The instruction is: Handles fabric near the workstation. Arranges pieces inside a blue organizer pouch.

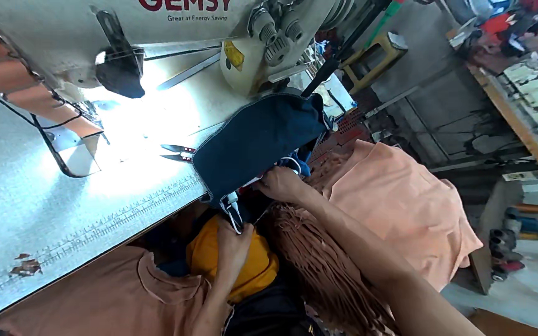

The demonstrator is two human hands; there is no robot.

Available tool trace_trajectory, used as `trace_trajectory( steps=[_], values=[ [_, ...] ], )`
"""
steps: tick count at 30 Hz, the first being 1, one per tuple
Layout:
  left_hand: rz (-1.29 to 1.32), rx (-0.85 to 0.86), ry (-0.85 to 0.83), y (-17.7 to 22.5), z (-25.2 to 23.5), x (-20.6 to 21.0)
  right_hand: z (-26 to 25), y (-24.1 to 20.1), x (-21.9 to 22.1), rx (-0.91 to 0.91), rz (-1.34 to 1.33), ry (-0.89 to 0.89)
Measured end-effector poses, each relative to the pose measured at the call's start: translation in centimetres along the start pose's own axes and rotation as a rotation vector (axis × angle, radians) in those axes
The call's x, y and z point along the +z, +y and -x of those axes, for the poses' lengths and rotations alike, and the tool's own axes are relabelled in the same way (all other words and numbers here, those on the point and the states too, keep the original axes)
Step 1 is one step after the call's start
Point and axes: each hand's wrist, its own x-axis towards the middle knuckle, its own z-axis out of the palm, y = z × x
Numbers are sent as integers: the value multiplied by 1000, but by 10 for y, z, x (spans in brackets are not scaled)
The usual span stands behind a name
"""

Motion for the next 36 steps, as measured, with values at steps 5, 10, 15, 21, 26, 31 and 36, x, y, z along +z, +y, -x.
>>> trace_trajectory(
  steps=[5, 10, 15, 21, 26, 31, 36],
  values=[
    [36, -7, -14, -3, -1, -1, 10, 6, 3, 31, 179, 30],
    [69, 10, -22, -3, -3, 0, 1, 14, 11, -30, 187, -27],
    [63, 21, -22, -4, -3, 0, -4, 20, -4, -71, -130, -95],
    [87, 2, -40, -4, -4, -2, -3, 30, -23, -108, -285, -102],
    [98, -3, -51, -4, -4, -4, 0, 25, -29, -85, 72, -71],
    [97, 5, -61, -5, -6, -6, 18, 20, -37, -291, -50, 99],
    [94, -13, -63, -4, -6, -6, 57, 19, -61, -44, -16, -68]
  ],
)
